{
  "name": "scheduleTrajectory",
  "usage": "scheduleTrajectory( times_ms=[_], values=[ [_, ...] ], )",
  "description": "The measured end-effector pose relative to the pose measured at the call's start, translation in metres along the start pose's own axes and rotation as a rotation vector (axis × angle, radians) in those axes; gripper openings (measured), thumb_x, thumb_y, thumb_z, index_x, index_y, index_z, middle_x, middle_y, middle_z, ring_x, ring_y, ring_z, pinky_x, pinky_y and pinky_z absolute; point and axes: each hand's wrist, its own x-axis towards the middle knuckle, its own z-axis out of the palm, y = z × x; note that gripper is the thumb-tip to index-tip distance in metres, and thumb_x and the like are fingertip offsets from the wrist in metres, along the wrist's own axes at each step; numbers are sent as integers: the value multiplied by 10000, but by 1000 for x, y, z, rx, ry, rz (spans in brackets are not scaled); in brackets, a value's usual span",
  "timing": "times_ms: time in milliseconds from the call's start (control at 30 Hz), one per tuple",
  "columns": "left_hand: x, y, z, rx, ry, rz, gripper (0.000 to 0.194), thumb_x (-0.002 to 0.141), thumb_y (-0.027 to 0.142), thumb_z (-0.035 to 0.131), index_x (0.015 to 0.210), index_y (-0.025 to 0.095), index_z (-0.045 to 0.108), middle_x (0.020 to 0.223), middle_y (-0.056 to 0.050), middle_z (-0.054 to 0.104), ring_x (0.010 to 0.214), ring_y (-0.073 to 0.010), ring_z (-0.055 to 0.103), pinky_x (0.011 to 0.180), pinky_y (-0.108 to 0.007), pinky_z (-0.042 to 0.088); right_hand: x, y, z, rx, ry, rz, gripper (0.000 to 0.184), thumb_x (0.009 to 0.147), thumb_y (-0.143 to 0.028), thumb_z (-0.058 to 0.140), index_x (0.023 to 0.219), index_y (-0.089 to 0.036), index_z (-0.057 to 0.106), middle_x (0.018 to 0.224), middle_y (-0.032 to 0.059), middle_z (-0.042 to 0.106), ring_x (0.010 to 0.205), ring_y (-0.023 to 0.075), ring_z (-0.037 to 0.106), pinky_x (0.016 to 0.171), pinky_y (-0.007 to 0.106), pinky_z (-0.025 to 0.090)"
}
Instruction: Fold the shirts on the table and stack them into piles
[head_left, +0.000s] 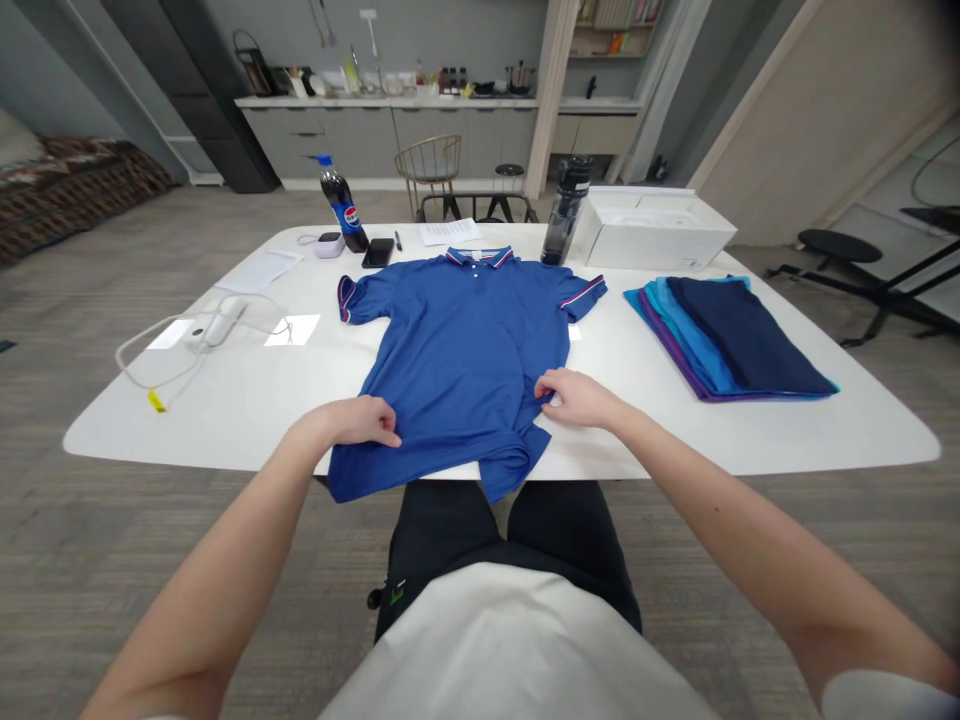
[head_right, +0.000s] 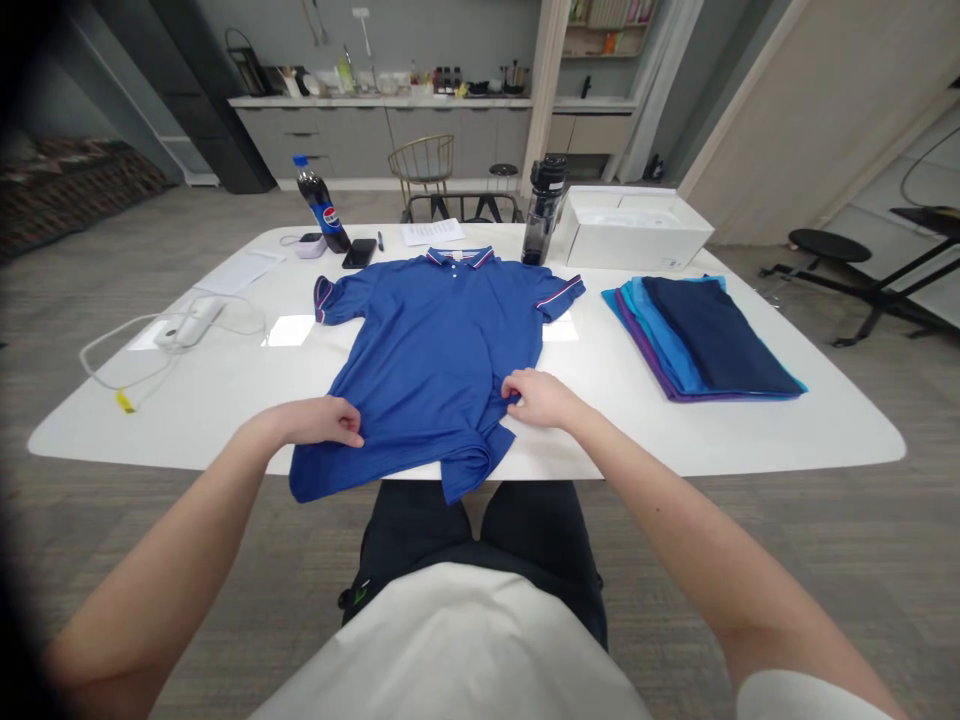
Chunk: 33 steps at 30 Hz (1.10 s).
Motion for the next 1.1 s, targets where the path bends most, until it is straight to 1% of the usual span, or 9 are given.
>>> scheduleTrajectory(
  times_ms=[133, 233, 467, 533, 633, 700, 800, 967, 1100],
  values=[
    [23, 38, 22, 100, 331, 59, 404, 948, 593, 481, 900, 245, 681, 909, -66, 737, 807, -232, 683, 684, -292, 443, 3, -21, 10, 72, 21, -144, 210, 824, -166, 622, 1012, -196, 710, 1024, 72, 688, 978, 218, 621, 886, 303, 461],
    [41, 56, 41, 260, 427, -13, 413, 995, 573, 431, 1019, 224, 651, 1027, -127, 733, 885, -279, 709, 724, -327, 471, -2, -19, 7, 64, -51, -26, 220, 791, -109, 579, 941, -200, 714, 894, 49, 693, 828, 190, 636, 763, 276, 463],
    [35, 40, 26, 288, 187, -106, 488, 778, 712, 690, 827, 227, 662, 904, -120, 724, 858, -327, 706, 721, -356, 488, -46, 37, -51, -43, -522, 452, 118, 686, -109, 658, 659, -216, 701, 699, 46, 702, 632, 205, 643, 582, 292, 426],
    [38, 43, 20, 255, 199, -68, 464, 810, 699, 662, 839, 236, 672, 906, -102, 719, 850, -309, 699, 730, -357, 496, -47, 43, -57, -62, -449, 467, 75, 732, -158, 687, 750, -210, 737, 754, 64, 716, 666, 217, 659, 606, 302, 451],
    [59, 55, 19, 222, 422, 76, 418, 971, 599, 485, 1059, 239, 679, 1070, -102, 709, 965, -272, 686, 842, -358, 511, -30, 36, -44, -11, -165, 337, 222, 860, -318, 673, 1043, -210, 737, 935, 84, 730, 814, 231, 685, 733, 318, 514],
    [83, 61, 21, 235, 561, 144, 439, 1008, 535, 445, 1258, 222, 629, 1296, -130, 641, 1154, -275, 634, 976, -377, 491, -8, 28, -26, -46, -3, 281, 295, 910, -363, 635, 1145, -199, 706, 1081, 113, 711, 963, 255, 680, 870, 346, 527],
    [129, 61, 13, 242, 618, 142, 560, 1018, 537, 421, 1474, 220, 496, 1571, -145, 435, 1432, -307, 431, 1160, -466, 374, 38, 23, -2, -114, 216, 250, 380, 984, -399, 539, 1281, -188, 646, 1333, 146, 622, 1230, 284, 589, 1068, 394, 460],
    [186, 28, -20, 200, 626, -62, 647, 1038, 564, 279, 1601, 248, 332, 1695, -113, 230, 1561, -318, 208, 1235, -558, 227, 106, 56, 13, -107, 279, 535, 642, 1037, -573, 339, 1554, -199, 409, 1650, 143, 313, 1506, 370, 288, 1186, 602, 278],
    [188, 5, -27, 166, 655, -389, 889, 963, 733, 240, 1625, 140, 270, 1668, -219, 243, 1544, -393, 227, 1225, -545, 244, 120, 94, 12, -153, 273, 786, 758, 1030, -625, 265, 1604, -133, 319, 1653, 215, 270, 1525, 414, 222, 1186, 677, 168]
  ],
)
